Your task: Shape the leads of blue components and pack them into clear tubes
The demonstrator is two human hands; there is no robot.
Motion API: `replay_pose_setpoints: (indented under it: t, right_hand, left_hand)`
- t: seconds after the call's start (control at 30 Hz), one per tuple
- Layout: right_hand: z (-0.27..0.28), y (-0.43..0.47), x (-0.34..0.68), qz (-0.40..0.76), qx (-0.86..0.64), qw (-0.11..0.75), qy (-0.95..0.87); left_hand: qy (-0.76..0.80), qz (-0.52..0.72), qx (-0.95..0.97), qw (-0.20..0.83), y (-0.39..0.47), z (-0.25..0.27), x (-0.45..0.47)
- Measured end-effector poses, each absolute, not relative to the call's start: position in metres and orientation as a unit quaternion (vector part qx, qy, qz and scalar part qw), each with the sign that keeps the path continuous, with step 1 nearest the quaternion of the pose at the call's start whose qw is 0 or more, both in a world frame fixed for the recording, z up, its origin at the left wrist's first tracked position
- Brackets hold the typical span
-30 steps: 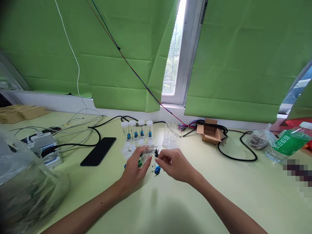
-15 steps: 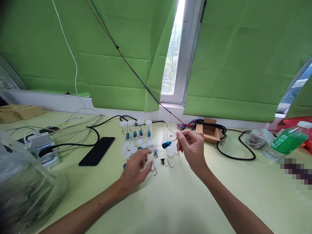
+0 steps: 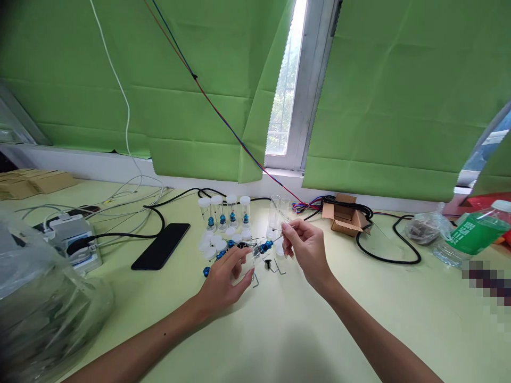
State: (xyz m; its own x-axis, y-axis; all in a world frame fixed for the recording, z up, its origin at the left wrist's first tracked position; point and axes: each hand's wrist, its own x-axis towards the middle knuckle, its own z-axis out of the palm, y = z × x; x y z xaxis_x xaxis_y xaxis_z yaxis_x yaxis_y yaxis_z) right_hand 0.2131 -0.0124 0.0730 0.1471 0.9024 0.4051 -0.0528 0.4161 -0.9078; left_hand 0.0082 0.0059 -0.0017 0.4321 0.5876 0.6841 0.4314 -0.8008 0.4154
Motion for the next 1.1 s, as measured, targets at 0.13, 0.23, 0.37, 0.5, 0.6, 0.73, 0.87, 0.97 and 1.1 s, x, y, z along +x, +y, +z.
replay_pose_setpoints:
  t: [0.13, 0.23, 0.37, 0.5, 0.6, 0.73, 0.87, 0.97, 1.1]
  right_hand:
    - [0.071, -0.011, 0.213, 0.382, -0.397, 0.637, -0.540]
    - [0.068, -0.011, 0.212, 0.387, -0.403, 0.625, -0.545]
    - [0.065, -0.012, 0.211, 0.391, -0.404, 0.610, -0.559]
    - [0.065, -0.012, 0.210, 0.391, -0.402, 0.604, -0.567]
    - [0.066, -0.012, 0.210, 0.394, -0.406, 0.598, -0.568]
    - [0.065, -0.013, 0.209, 0.389, -0.411, 0.590, -0.575]
    - [0.064, -0.014, 0.208, 0.386, -0.414, 0.578, -0.588]
    - [0.062, -0.014, 0.208, 0.385, -0.414, 0.572, -0.594]
    - [0.061, -0.014, 0.205, 0.384, -0.415, 0.565, -0.601]
  left_hand:
    - [0.301, 0.447, 0.839, 0.080, 0.004, -0.001, 0.008]
    - [0.294, 0.450, 0.840, 0.077, 0.003, -0.001, 0.008]
    - [0.291, 0.450, 0.841, 0.081, 0.003, -0.001, 0.008]
    - [0.293, 0.451, 0.839, 0.081, 0.003, -0.001, 0.008]
    - [0.291, 0.455, 0.838, 0.078, 0.004, -0.001, 0.008]
    - [0.283, 0.463, 0.837, 0.074, 0.003, -0.001, 0.008]
    - [0.285, 0.463, 0.836, 0.070, 0.001, 0.000, 0.008]
    - [0.283, 0.465, 0.836, 0.068, 0.001, 0.000, 0.008]
    - [0.280, 0.467, 0.836, 0.070, 0.000, 0.000, 0.008]
